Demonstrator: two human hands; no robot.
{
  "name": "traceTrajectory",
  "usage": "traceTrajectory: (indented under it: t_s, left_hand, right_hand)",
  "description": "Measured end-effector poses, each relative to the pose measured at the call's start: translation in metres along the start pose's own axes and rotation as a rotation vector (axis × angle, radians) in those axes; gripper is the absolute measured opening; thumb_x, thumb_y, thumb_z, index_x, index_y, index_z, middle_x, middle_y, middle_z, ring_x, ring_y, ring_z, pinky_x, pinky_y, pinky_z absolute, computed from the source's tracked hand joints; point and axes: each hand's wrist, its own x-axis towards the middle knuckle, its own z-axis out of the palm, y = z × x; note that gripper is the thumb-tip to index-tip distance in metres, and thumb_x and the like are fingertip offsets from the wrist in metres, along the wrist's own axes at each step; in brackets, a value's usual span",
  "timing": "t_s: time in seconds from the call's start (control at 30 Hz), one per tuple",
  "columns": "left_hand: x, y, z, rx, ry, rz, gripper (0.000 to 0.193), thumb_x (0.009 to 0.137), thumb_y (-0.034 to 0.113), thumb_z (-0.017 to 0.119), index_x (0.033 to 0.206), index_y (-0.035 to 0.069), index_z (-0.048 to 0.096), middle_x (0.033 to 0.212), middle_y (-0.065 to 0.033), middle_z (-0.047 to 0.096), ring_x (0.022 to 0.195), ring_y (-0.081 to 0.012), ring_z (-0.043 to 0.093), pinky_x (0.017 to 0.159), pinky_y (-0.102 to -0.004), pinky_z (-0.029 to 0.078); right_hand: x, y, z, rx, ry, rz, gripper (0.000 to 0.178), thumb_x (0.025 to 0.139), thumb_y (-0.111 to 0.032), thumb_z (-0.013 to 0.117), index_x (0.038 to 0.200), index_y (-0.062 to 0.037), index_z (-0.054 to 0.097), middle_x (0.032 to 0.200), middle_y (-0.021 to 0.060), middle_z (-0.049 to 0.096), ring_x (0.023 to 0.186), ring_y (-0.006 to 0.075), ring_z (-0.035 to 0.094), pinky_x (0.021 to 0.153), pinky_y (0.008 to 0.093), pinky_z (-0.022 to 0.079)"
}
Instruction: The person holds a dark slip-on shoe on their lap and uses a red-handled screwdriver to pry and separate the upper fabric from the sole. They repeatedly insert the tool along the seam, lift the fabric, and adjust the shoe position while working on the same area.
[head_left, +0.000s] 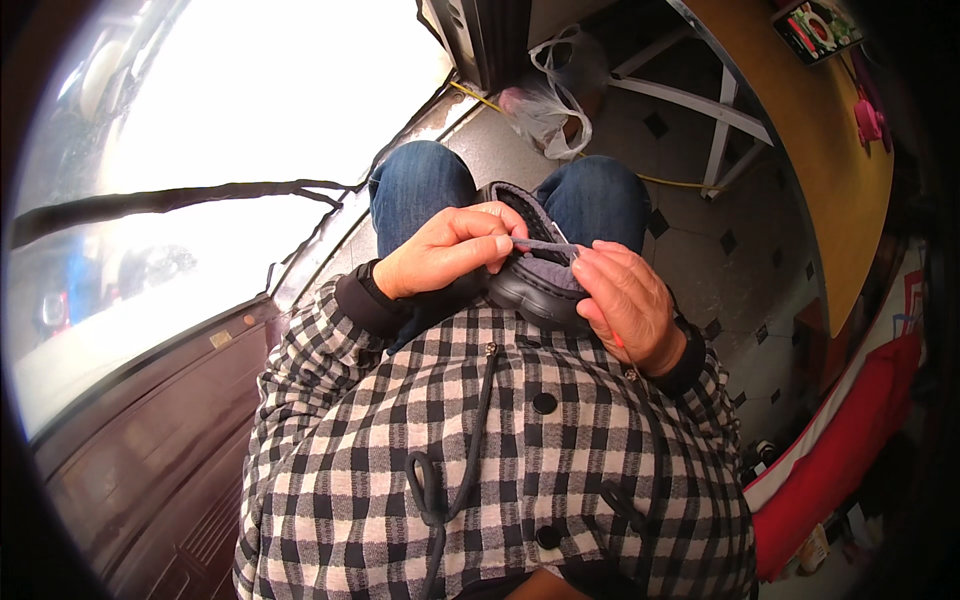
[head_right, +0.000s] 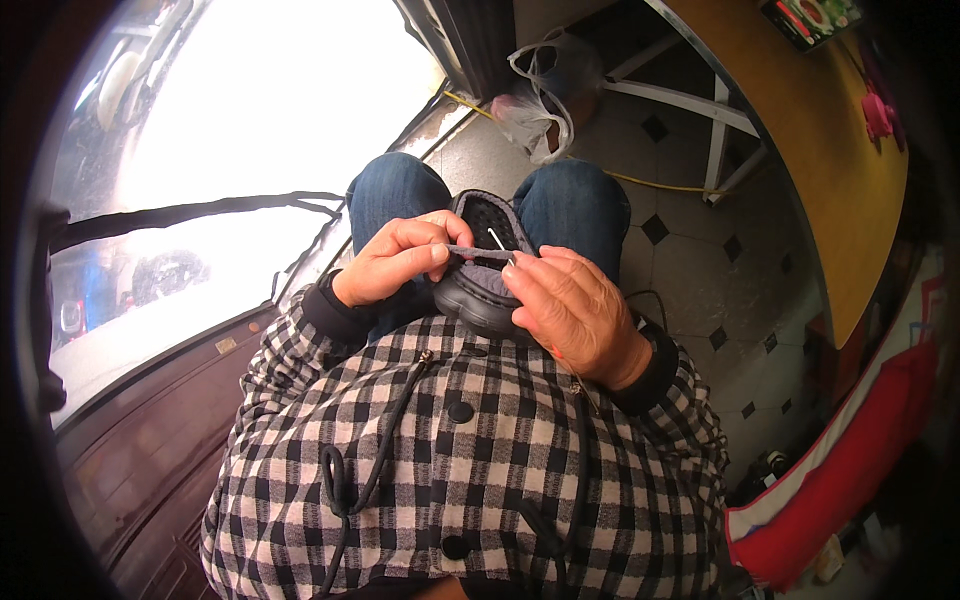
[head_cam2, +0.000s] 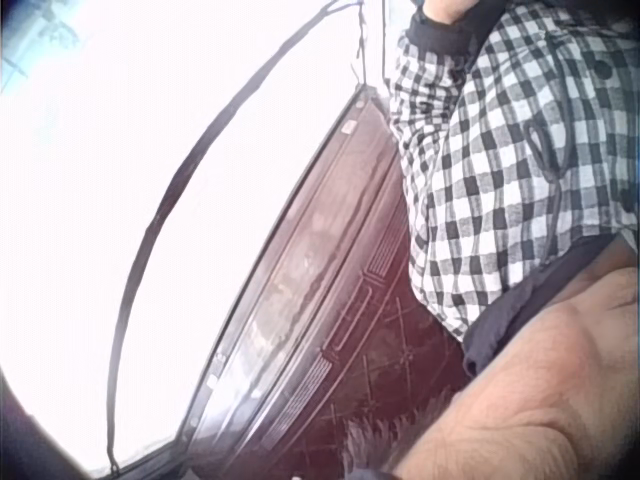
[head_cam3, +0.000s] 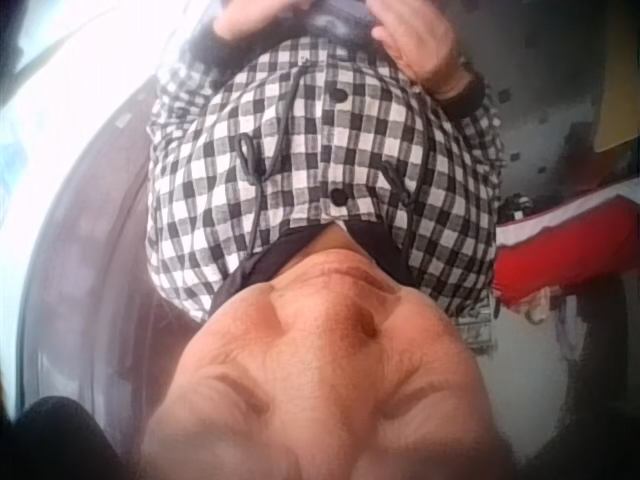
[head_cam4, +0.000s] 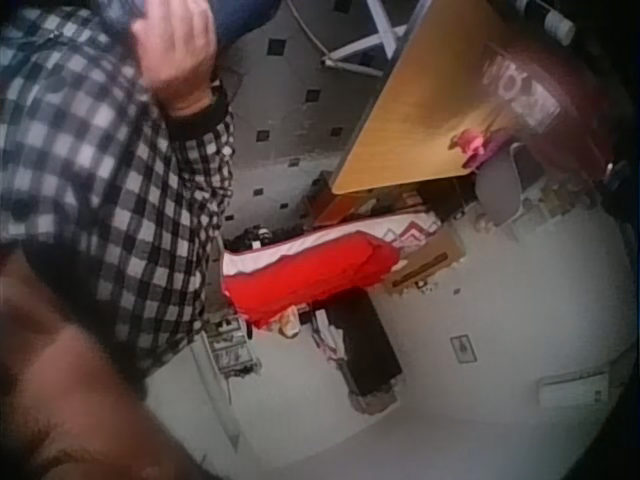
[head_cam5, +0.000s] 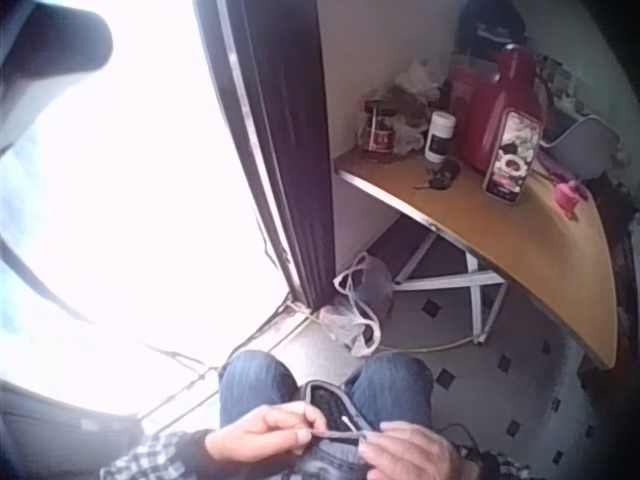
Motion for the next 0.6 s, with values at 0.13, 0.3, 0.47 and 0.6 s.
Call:
traceTrajectory:
  t_s: [0.13, 0.3, 0.47, 0.6]
  left_hand:
    - [0.002, 0.003, 0.003, 0.011, 0.036, -0.118, 0.027, 0.092, 0.017, 0.048, 0.082, -0.003, 0.063, 0.089, -0.0054, 0.058, 0.071, -0.0085, 0.049, 0.065, -0.0215, 0.039]
    - [0.006, 0.004, 0.008, 0.027, 0.054, -0.181, 0.026, 0.093, 0.016, 0.047, 0.081, -0.002, 0.061, 0.069, -0.0011, 0.055, 0.072, -0.0093, 0.055, 0.067, -0.0228, 0.042]
    - [0.004, 0.001, 0.011, -0.017, 0.028, -0.173, 0.030, 0.097, 0.016, 0.045, 0.072, 0.001, 0.053, 0.073, -0.0036, 0.058, 0.080, -0.0131, 0.061, 0.072, -0.0241, 0.045]
    - [0.001, 0.000, 0.011, -0.046, 0.018, -0.163, 0.032, 0.098, 0.020, 0.043, 0.075, 0.001, 0.053, 0.076, -0.0054, 0.060, 0.080, -0.0132, 0.061, 0.074, -0.0247, 0.045]
  right_hand:
    - [-0.006, 0.013, 0.009, 0.268, 0.072, -0.032, 0.034, 0.087, -0.019, 0.062, 0.109, 0.0065, 0.059, 0.105, 0.0198, 0.062, 0.096, 0.0321, 0.062, 0.085, 0.0385, 0.050]
    - [-0.016, 0.017, 0.009, 0.982, -0.075, 0.461, 0.032, 0.089, -0.017, 0.062, 0.111, 0.0066, 0.060, 0.105, 0.0174, 0.065, 0.095, 0.0244, 0.064, 0.087, 0.0322, 0.049]
    - [-0.016, 0.028, 0.017, 1.264, -0.052, 0.561, 0.031, 0.090, -0.020, 0.061, 0.109, 0.0043, 0.062, 0.103, 0.0170, 0.066, 0.097, 0.0218, 0.064, 0.089, 0.0293, 0.050]
    - [-0.013, 0.033, 0.019, 1.311, -0.089, 0.543, 0.029, 0.091, -0.021, 0.060, 0.105, 0.0040, 0.063, 0.101, 0.0171, 0.067, 0.096, 0.0230, 0.064, 0.089, 0.0307, 0.049]
